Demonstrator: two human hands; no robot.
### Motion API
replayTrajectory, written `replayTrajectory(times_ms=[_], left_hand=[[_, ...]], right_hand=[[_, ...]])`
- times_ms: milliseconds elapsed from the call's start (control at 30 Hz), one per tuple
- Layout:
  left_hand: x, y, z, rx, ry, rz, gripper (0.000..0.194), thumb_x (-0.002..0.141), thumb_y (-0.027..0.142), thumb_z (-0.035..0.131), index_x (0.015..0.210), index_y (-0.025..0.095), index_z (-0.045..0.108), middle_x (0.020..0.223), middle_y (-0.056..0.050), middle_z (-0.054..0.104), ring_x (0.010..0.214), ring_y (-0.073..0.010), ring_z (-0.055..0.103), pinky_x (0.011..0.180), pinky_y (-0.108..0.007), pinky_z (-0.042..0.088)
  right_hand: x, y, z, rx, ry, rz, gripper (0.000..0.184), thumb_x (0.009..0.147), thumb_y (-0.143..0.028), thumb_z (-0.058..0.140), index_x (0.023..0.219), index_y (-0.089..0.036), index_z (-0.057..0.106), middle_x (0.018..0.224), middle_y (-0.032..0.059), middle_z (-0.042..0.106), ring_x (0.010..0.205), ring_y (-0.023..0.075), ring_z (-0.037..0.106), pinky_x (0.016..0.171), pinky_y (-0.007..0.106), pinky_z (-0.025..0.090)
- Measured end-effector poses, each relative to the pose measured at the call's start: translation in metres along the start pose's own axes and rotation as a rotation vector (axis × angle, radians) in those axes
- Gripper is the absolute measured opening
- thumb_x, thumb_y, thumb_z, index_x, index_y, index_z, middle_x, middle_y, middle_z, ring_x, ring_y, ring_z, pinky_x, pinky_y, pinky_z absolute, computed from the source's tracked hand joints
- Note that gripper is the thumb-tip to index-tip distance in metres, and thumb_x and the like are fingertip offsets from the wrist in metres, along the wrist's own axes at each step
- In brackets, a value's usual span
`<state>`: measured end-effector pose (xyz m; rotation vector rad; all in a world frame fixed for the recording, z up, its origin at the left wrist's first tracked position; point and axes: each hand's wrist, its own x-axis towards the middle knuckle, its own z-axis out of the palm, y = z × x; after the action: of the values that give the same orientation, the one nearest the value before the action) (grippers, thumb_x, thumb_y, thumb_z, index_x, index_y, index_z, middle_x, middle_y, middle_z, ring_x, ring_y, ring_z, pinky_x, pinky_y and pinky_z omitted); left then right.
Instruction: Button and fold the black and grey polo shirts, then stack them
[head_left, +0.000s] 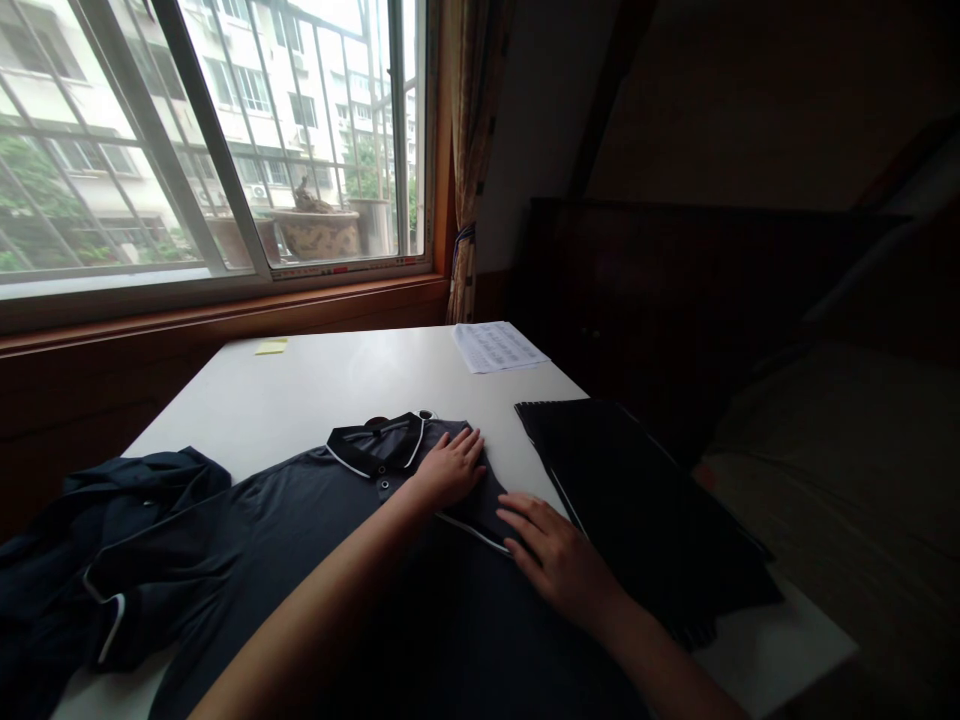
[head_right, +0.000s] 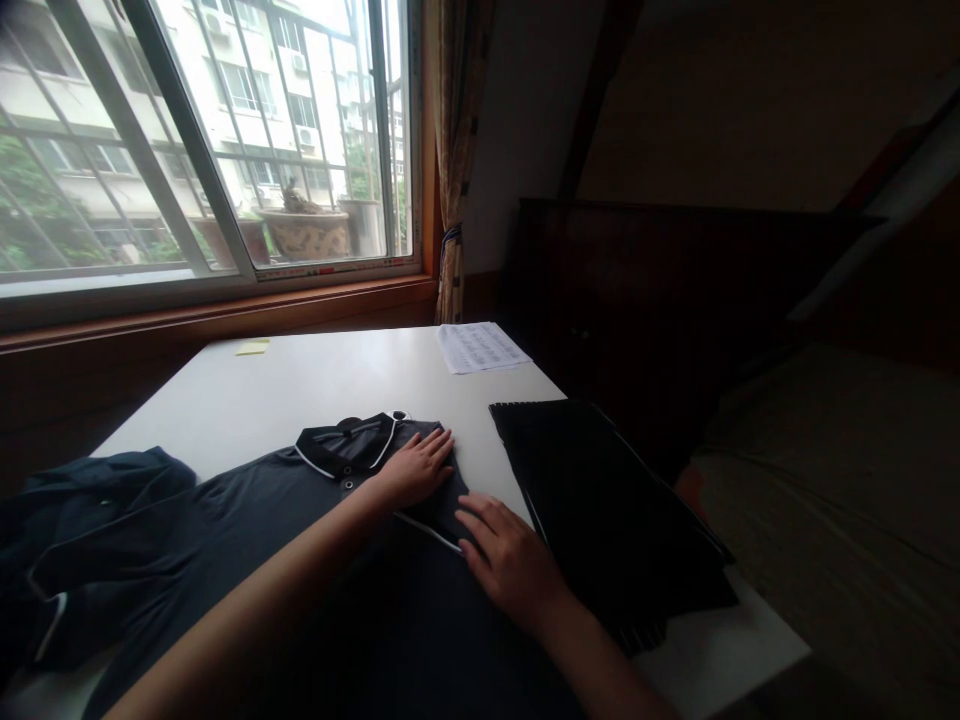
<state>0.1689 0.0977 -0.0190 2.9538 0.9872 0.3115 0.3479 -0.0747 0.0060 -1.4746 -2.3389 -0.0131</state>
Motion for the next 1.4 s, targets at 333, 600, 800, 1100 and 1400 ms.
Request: replayTrajectory(times_ms=[333,600,800,1100,1400], left_hand=[[0.02,-0.02,0.019,0.035,0.003,-0.096,0.062,0.104,0.048,0.024,0.157,0.016,0.028,0.165,-0.008,0.02,0.153,-0.0246,0.017,0.123,-0.051,0.017],[0.026,-0.018,0.016,0.064,0.028,-0.169,0.061,0.105,0.047,0.022,0.157,0.016,0.027,0.165,-0.01,0.021,0.152,-0.0269,0.019,0.122,-0.054,0.018],[0.013,-0.007,0.0,0.086,0.117,-0.132,0.058,0.103,0.035,0.033,0.156,0.015,0.027,0.165,-0.014,0.019,0.151,-0.0309,0.023,0.12,-0.059,0.018],[-0.094,0.022,-0.018,-0.028,0.006,0.047,0.058,0.104,0.044,0.035,0.156,0.019,0.029,0.163,-0.011,0.027,0.151,-0.027,0.022,0.122,-0.053,0.021],[-0.177,0.012,-0.046,-0.067,-0.111,0.02,0.067,0.102,0.049,0.041,0.16,0.028,0.014,0.165,-0.005,0.019,0.152,-0.0262,0.017,0.123,-0.052,0.02]], right_hand=[[-0.007,0.007,0.013,-0.035,-0.305,0.126,0.064,0.104,-0.054,0.029,0.16,-0.025,0.016,0.167,0.0034,0.012,0.153,0.024,0.012,0.124,0.048,0.02],[-0.033,0.0,0.007,-0.054,-0.293,0.17,0.063,0.103,-0.051,0.036,0.16,-0.033,0.016,0.166,-0.0002,0.016,0.153,0.0256,0.014,0.122,0.051,0.025],[-0.04,-0.005,0.003,-0.109,-0.229,0.128,0.064,0.101,-0.048,0.044,0.159,-0.029,0.024,0.163,0.0046,0.026,0.151,0.0289,0.024,0.117,0.055,0.035],[0.019,0.0,-0.003,-0.121,-0.139,0.063,0.054,0.102,-0.029,0.037,0.153,-0.013,0.039,0.16,0.0117,0.035,0.149,0.0253,0.03,0.119,0.045,0.034],[0.114,-0.005,0.056,-0.086,-0.217,0.125,0.064,0.102,-0.041,0.036,0.152,-0.001,0.035,0.163,0.0191,0.019,0.151,0.0298,0.022,0.122,0.047,0.024]])
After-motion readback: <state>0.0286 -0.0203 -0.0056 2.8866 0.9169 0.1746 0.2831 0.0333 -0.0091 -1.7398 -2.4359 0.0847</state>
